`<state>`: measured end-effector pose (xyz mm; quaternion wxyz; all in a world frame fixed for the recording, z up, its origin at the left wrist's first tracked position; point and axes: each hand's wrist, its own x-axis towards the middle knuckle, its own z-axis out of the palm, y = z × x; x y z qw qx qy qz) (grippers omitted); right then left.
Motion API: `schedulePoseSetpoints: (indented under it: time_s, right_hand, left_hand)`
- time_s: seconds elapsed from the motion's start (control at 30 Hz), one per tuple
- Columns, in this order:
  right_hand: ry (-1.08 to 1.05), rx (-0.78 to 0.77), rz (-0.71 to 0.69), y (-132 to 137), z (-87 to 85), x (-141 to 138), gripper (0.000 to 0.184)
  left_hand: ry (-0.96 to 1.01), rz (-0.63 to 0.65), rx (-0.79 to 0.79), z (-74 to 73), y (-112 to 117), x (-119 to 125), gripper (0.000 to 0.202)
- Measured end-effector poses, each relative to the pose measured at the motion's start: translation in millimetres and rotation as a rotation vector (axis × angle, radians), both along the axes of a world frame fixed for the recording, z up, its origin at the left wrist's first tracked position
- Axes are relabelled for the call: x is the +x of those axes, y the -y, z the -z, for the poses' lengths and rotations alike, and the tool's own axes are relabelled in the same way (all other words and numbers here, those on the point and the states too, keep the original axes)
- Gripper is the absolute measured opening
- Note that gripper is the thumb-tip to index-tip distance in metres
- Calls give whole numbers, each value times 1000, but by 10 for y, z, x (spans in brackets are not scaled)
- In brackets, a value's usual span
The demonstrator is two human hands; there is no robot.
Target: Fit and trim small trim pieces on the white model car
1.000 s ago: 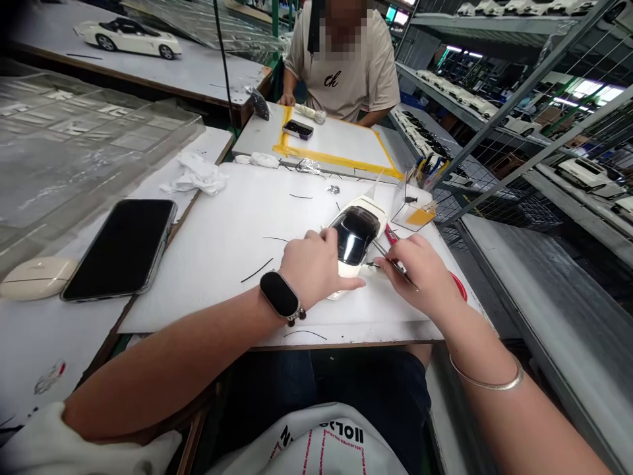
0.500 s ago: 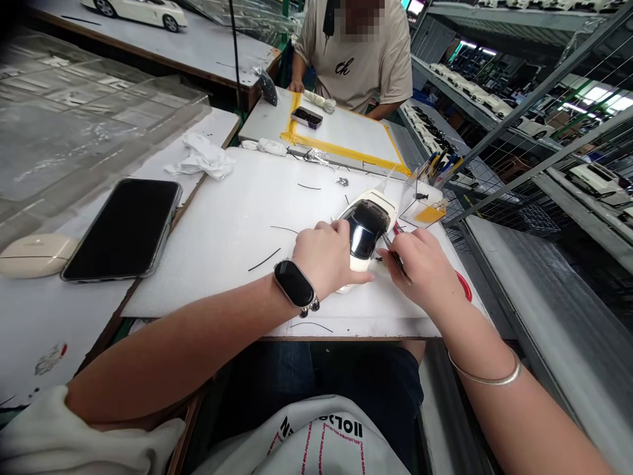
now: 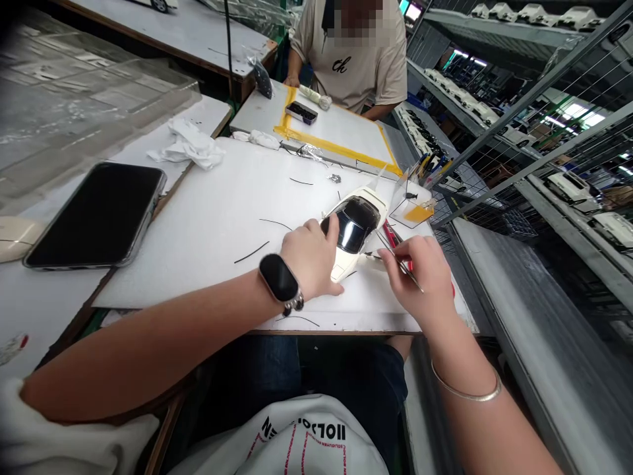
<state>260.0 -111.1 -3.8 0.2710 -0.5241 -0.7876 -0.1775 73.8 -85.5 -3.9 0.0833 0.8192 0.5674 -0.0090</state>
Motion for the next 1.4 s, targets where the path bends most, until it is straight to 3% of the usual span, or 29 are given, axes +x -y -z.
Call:
schedulePoseSetpoints:
  time_s: [0.27,0.67,0.93,1.17,1.4]
  right_hand:
    - [-215,235,151,289,-78,181,22]
    - [-210,257,63,228,-77,141,18]
    - [-215,214,26,132,-154,96,17]
    - [-61,38,-63,-222,-205,-85,22]
    - [-77,-24,-56,-420,-193,-145,24]
  left_hand:
    - [237,8,219,-251,-85,-224,103]
    - [243,-19,257,-382,-235,-414,82]
    - [236,-30,280,-403,-268,-434,81]
    - [242,-27,341,-353,-243,-400,79]
    - [241,-22,349,-352,-219,-396,77]
